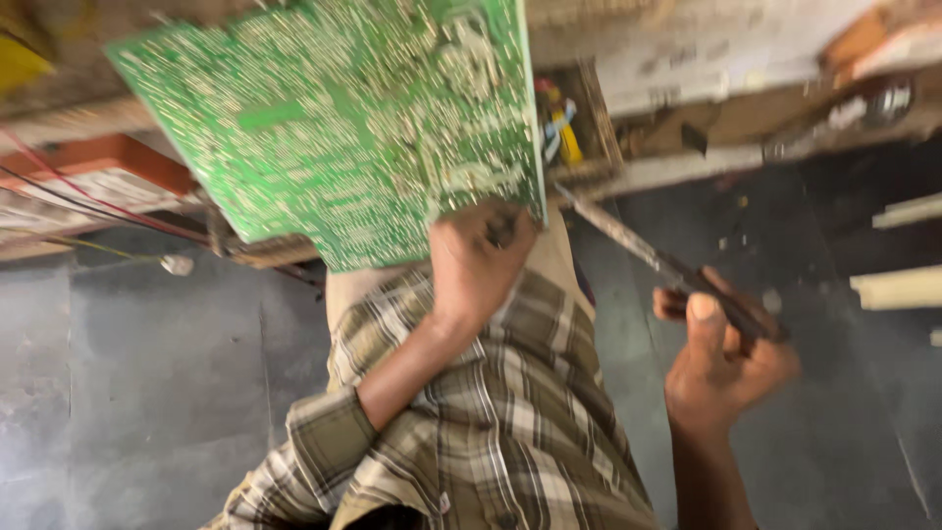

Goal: The person uses a soldering iron to apply solder to specific points on a green circuit board. They then use a multimeter with red and black probes to test electrical continuity or voltage at various locations on the board. The person handles the board and tools with both hands throughout the process.

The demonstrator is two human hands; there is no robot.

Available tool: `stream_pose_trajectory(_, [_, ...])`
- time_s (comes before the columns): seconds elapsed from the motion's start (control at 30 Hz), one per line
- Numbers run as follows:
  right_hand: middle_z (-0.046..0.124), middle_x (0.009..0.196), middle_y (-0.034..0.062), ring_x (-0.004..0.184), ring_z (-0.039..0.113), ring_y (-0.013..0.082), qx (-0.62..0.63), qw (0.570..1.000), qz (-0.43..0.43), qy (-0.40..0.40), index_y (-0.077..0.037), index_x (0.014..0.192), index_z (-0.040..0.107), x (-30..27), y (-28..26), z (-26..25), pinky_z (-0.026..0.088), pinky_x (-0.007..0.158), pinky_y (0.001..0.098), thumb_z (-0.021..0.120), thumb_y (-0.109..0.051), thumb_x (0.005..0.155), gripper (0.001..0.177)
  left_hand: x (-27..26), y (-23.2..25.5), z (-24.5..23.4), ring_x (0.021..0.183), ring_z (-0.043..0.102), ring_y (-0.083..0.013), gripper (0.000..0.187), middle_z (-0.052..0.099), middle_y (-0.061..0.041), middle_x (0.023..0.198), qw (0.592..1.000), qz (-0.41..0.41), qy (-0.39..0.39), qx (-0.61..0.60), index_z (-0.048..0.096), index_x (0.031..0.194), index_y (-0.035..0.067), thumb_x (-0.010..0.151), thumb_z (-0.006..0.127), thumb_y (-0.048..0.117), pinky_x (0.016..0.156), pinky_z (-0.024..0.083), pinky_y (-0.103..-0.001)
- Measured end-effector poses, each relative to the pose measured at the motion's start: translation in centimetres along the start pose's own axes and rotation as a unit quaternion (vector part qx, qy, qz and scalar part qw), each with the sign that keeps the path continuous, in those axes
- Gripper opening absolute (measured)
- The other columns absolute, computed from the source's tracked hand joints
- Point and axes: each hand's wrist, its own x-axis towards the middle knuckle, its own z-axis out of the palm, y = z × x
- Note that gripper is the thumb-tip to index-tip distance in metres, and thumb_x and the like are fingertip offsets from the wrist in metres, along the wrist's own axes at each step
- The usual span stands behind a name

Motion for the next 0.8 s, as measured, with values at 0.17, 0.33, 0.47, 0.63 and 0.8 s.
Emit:
stream_pose_trajectory(0.17, [0.071,0.098,0.0241,0.080,0.072,0.0258,0.023,0.999,0.004,0.026,0.020,0.119,0.064,0.6,-1.1,1.0,0.063,0.076,0.0351,0.069,-0.013,0.114,0.033,0.1,0.4,-0.5,0.054,0.067,-0.0127,0.006,0.074,-0.009,0.071,1.000,-0.002,0.000,-0.006,0.077,0.085,0.002,0.087,0.073,0.005,0.051,0.051,-0.028])
stream_pose_trajectory(0.33, [0.071,0.098,0.0262,0.077,0.072,0.0275,0.079,0.996,-0.015,0.047,0.019,0.118,0.064,0.9,-0.3,0.9,0.061,0.072,0.0359,0.067,-0.010,0.113,0.029,-0.3,0.0,-0.7,0.056,0.069,-0.0189,0.007,0.073,-0.012,0.073,1.000,0.014,0.015,-0.007,0.074,0.085,0.000,0.086,0.074,0.008,0.053,0.054,-0.033])
stream_pose_trajectory(0.47, [0.070,0.101,0.0296,0.078,0.073,0.0310,0.123,0.992,-0.021,0.008,0.015,0.127,0.060,2.5,1.8,-1.3,0.063,0.074,0.0413,0.066,-0.013,0.114,0.032,0.1,0.7,-2.2,0.056,0.068,-0.0253,0.008,0.071,-0.014,0.072,0.997,0.019,-0.047,0.056,0.071,0.083,0.001,0.087,0.071,0.008,0.055,0.056,-0.037])
stream_pose_trajectory(0.63, [0.065,0.108,0.0353,0.087,0.070,0.0414,0.103,0.994,0.024,-0.015,0.010,0.139,0.051,6.8,8.0,-6.4,0.060,0.075,0.0531,0.053,-0.024,0.108,0.045,1.5,3.3,-5.6,0.065,0.069,-0.0309,0.015,0.072,-0.016,0.080,0.986,0.102,-0.038,0.129,0.070,0.085,0.002,0.089,0.076,0.015,0.057,0.055,-0.041])
stream_pose_trajectory(0.8, [0.061,0.123,0.0396,0.104,0.064,0.0527,0.152,0.967,0.175,-0.110,0.007,0.149,0.041,13.4,14.3,-14.3,0.051,0.088,0.0667,0.041,-0.033,0.112,0.054,7.7,4.8,-12.9,0.069,0.072,-0.0179,0.012,0.075,-0.009,0.083,0.988,0.090,0.128,0.019,0.071,0.093,0.004,0.089,0.076,0.015,0.062,0.055,-0.032])
